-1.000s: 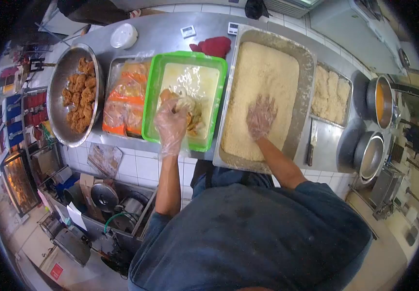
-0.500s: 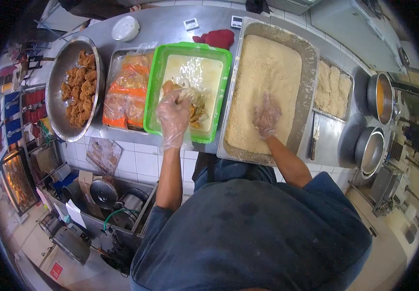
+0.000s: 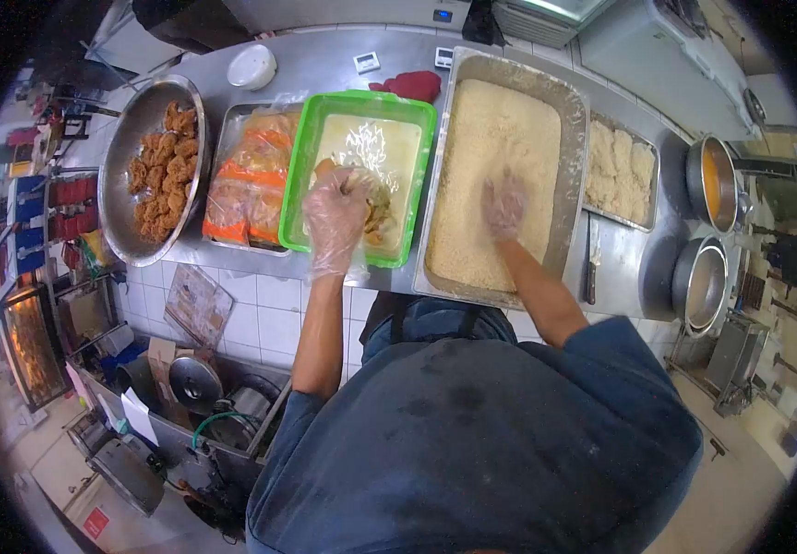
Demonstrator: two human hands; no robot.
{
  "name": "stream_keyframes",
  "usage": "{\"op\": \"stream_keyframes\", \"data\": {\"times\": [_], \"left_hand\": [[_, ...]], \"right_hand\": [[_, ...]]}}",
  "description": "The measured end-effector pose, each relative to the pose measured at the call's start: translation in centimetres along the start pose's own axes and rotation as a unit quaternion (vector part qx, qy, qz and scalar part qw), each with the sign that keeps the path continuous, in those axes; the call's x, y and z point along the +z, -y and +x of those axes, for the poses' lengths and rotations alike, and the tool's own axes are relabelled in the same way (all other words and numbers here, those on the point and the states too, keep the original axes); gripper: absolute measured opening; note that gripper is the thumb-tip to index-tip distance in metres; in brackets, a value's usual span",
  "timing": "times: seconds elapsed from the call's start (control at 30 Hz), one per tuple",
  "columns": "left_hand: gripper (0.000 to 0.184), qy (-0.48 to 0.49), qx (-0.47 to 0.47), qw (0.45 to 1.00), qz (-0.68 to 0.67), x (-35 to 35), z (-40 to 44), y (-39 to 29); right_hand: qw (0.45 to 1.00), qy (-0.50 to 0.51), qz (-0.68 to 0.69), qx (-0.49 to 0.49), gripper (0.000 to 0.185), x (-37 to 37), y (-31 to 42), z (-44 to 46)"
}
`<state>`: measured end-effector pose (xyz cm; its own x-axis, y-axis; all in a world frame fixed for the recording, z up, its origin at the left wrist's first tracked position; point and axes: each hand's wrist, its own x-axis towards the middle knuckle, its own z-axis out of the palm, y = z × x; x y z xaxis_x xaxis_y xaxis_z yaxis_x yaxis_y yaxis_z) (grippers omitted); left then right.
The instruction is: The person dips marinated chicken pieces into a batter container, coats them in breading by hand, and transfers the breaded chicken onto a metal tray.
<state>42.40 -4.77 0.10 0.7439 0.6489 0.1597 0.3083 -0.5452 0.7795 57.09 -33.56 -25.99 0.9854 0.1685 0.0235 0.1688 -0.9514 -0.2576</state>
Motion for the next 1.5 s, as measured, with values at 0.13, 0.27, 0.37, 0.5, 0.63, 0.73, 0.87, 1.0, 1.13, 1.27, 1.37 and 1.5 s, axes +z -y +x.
{"op": "stream_keyframes", "data": {"times": [0.13,0.27,0.37,0.5,0.63,0.73,0.87,1.0,1.13,1.27,1.37,1.5], "left_hand": [[0.016,0.008,0.006,0.998,-0.069,0.0,-0.4,0.7],[0.015,0.011,0.021,0.998,-0.057,-0.5,-0.4,0.2],[0.015,0.028,0.011,0.999,-0.044,-1.1,-0.6,-0.4],[0.016,0.032,0.037,0.998,-0.038,-1.9,-0.7,-1.0],[0.016,0.033,0.062,0.997,-0.021,-2.4,-0.1,-0.4],[0.016,0.050,0.068,0.996,-0.022,-3.4,0.7,-1.1],[0.016,0.051,0.075,0.996,-0.021,-4.5,1.8,-1.9],[0.017,0.028,0.114,0.993,0.006,-5.0,2.3,-2.7],[0.019,0.002,0.154,0.986,0.068,-4.4,2.8,-2.7],[0.021,0.000,0.155,0.985,0.082,-3.7,2.6,-3.7],[0.023,-0.003,0.133,0.987,0.093,-3.2,2.6,-5.6],[0.025,-0.009,0.110,0.987,0.114,-2.5,2.0,-6.6]], "right_hand": [[0.966,0.145,-0.180,-0.117,0.055,-2.5,-1.2,-3.2],[0.943,0.262,0.086,-0.187,0.055,-6.9,-2.4,0.5],[0.931,0.305,-0.017,-0.199,0.057,-8.9,0.0,2.3],[0.940,0.274,-0.022,-0.202,0.054,-8.8,-0.4,2.0],[0.964,0.146,0.020,-0.222,0.048,-8.5,-3.0,0.6],[0.972,0.116,0.008,-0.206,0.042,-14.3,-0.3,-1.0],[0.976,0.020,0.065,-0.209,0.036,-17.9,0.5,-1.9],[0.963,-0.094,0.086,-0.236,0.031,-19.1,1.6,-1.4],[0.942,-0.147,0.148,-0.263,0.041,-13.2,-2.1,-0.2],[0.955,-0.116,0.144,-0.232,0.039,-15.7,-1.1,-0.4],[0.948,-0.121,0.182,-0.233,0.039,-15.2,-2.9,2.2],[0.958,0.000,0.247,-0.146,0.036,-20.5,-5.8,5.2]]}}
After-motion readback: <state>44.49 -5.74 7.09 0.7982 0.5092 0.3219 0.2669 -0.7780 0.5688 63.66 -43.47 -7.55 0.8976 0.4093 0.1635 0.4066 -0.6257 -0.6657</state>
